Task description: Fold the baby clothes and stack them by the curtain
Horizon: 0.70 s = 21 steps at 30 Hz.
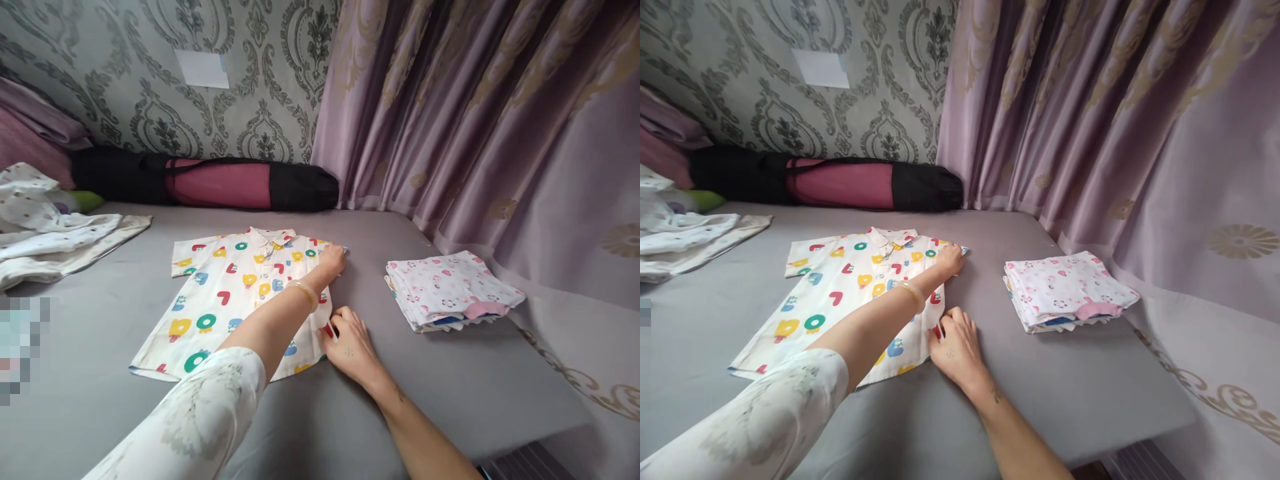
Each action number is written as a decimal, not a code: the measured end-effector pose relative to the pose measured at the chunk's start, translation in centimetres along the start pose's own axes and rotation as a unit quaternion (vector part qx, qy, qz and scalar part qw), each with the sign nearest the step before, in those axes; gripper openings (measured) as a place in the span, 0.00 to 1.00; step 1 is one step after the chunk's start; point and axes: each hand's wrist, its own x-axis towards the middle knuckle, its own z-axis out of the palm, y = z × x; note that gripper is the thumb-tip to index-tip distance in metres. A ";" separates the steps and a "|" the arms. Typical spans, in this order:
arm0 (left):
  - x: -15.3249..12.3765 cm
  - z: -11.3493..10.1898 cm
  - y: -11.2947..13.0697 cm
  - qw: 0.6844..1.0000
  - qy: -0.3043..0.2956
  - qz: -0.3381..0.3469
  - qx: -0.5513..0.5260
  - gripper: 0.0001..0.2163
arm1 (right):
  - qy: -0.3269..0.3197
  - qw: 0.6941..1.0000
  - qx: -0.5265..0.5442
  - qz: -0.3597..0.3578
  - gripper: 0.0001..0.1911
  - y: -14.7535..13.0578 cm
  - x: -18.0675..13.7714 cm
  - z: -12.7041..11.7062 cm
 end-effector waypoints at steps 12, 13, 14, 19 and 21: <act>0.8 -5.2 -5.0 0.886 0.015 -0.150 -0.439 0.05 | -0.009 0.995 0.097 -0.028 0.04 -0.7 -0.4 -0.1; 0.5 -5.8 -5.6 0.879 0.018 -0.150 -0.452 0.05 | -0.005 0.994 0.107 -0.036 0.04 -0.7 -0.4 0.1; 0.1 -6.4 -6.1 0.870 0.021 -0.151 -0.470 0.05 | 0.000 0.992 0.115 -0.044 0.04 -0.8 -0.4 0.2; -1.8 -8.1 -8.7 0.816 0.042 -0.154 -0.555 0.05 | 0.026 0.987 0.139 -0.082 0.04 -1.5 -0.6 0.5; -2.4 -8.4 -9.7 0.800 0.048 -0.159 -0.576 0.05 | 0.032 0.985 0.139 -0.095 0.04 -1.9 -0.7 0.5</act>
